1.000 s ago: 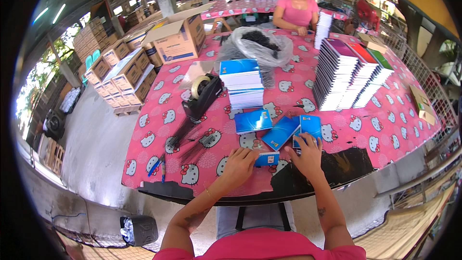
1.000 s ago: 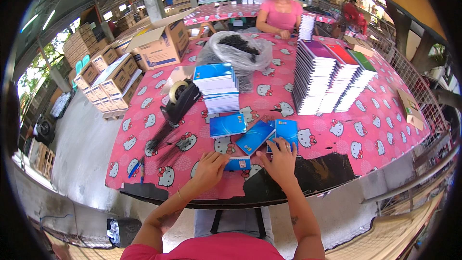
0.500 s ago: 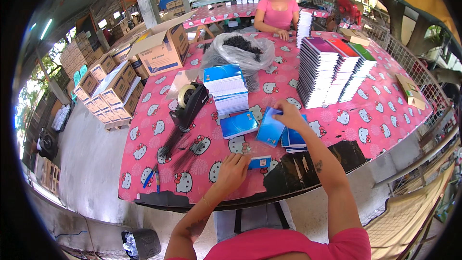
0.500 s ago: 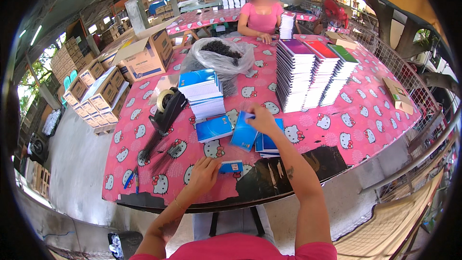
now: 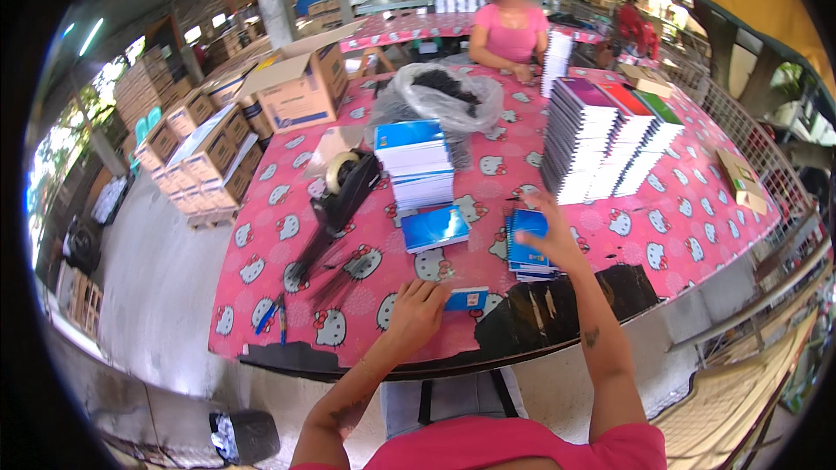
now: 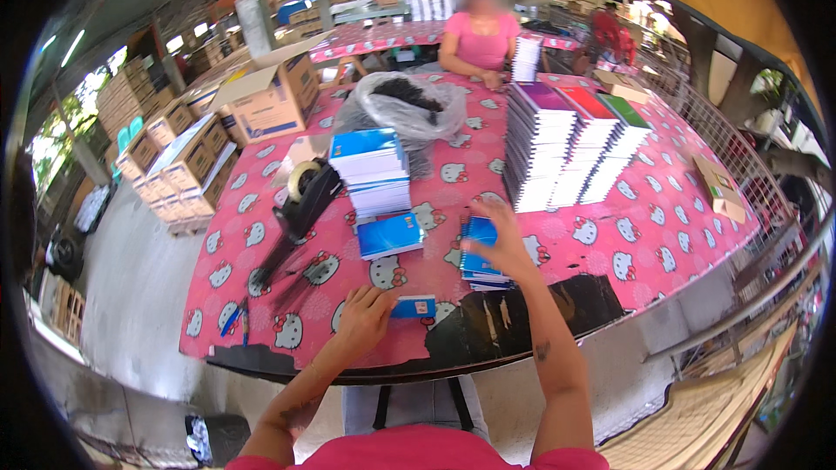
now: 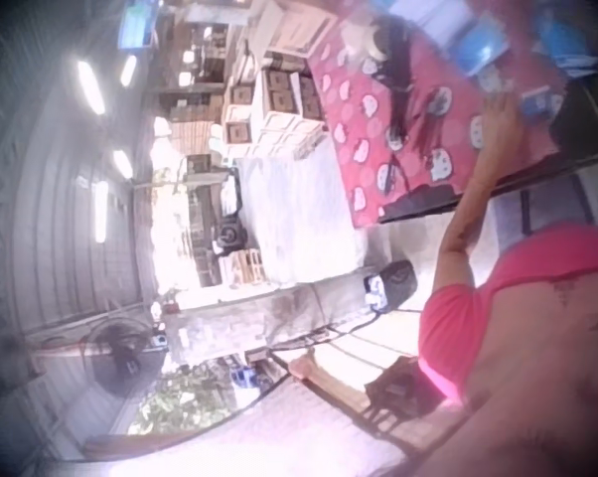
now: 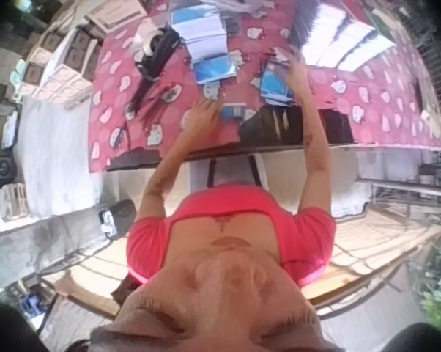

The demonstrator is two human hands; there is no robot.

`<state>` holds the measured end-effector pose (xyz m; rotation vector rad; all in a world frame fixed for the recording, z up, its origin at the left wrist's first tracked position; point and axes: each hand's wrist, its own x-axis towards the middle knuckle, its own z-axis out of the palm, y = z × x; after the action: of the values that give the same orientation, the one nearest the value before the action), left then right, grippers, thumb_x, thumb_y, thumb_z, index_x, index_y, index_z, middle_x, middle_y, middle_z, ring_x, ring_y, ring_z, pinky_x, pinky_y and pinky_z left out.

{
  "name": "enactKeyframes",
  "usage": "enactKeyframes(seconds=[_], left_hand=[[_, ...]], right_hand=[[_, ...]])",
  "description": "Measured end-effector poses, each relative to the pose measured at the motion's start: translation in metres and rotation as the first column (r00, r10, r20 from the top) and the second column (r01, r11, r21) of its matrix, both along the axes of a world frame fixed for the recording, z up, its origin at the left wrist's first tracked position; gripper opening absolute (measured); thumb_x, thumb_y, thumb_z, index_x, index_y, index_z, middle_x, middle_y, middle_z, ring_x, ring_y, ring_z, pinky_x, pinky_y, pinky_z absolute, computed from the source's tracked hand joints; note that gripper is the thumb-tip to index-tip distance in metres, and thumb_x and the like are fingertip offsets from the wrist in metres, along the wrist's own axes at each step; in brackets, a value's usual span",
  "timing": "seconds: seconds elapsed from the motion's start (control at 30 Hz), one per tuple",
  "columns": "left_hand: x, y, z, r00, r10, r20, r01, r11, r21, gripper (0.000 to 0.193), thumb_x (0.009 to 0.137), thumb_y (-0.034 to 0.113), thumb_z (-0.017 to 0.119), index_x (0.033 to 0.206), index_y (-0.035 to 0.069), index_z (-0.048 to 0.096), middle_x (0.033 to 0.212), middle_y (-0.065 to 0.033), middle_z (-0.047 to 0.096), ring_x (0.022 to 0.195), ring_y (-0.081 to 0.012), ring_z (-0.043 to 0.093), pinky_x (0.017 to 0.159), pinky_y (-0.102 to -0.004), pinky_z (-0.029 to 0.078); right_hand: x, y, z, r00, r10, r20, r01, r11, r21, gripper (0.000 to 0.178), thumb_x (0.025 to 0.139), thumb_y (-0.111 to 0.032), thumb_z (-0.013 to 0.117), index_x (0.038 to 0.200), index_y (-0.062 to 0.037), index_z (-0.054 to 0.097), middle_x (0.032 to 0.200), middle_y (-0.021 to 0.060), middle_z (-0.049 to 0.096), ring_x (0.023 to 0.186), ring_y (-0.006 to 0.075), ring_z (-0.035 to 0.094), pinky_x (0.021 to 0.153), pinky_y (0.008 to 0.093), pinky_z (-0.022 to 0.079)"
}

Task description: The person repeatedly picks up blue spiral-bound notebooks from a table, aligns them, and places them into a growing stack. The person handles the notebooks one at a time throughout the clip.

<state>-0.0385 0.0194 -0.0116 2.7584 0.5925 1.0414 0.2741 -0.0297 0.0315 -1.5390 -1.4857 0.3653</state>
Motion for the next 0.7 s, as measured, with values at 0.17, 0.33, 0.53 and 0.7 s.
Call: enactKeyframes(seconds=[0.17,0.33,0.53,0.7], left_hand=[[0.009,0.000,-0.002,0.995,-0.016,0.096,0.010,0.997,0.070,0.024,0.086,0.008,0.067,0.109,0.004,0.064,0.102,-0.0126,0.065,0.100,-0.0335,0.060,0.089,-0.0497,0.046],[-0.049,0.025,-0.020,0.825,0.491,0.281,-0.442,0.869,-0.220,0.028,0.087,0.012,0.067,0.113,0.001,0.064,0.104,-0.0166,0.063,0.101,-0.0368,0.058,0.087,-0.0477,0.048],[-0.096,0.071,-0.049,0.803,0.596,-0.015,-0.597,0.802,-0.024,0.017,0.087,0.005,0.064,0.104,0.001,0.062,0.094,-0.0156,0.059,0.088,-0.0347,0.059,0.076,-0.0463,0.049],[-0.075,0.040,-0.004,0.831,0.553,0.062,-0.478,0.765,-0.431,0.028,0.092,0.007,0.061,0.119,0.000,0.058,0.103,-0.0146,0.062,0.088,-0.0311,0.063,0.075,-0.0403,0.052]], right_hand=[[-0.085,-0.037,-0.057,0.752,0.268,-0.602,-0.435,0.888,-0.148,0.047,0.080,-0.009,0.081,0.123,-0.0048,0.063,0.113,0.0073,0.065,0.095,0.0146,0.064,0.083,0.0291,0.053],[-0.101,-0.037,-0.104,0.852,0.102,-0.513,-0.191,0.973,-0.125,0.026,0.084,0.002,0.073,0.108,-0.0028,0.065,0.107,0.0058,0.065,0.084,0.0086,0.061,0.069,0.0231,0.050],[-0.127,-0.026,-0.083,0.723,0.219,-0.655,-0.259,0.965,0.037,0.025,0.088,0.003,0.070,0.111,-0.0039,0.064,0.104,0.0031,0.064,0.090,0.0076,0.062,0.068,0.0226,0.050],[-0.117,-0.030,-0.090,0.750,0.108,-0.652,-0.283,0.944,-0.170,0.026,0.089,-0.003,0.070,0.114,-0.0035,0.063,0.093,0.0008,0.063,0.085,0.0087,0.060,0.076,0.0247,0.048]])
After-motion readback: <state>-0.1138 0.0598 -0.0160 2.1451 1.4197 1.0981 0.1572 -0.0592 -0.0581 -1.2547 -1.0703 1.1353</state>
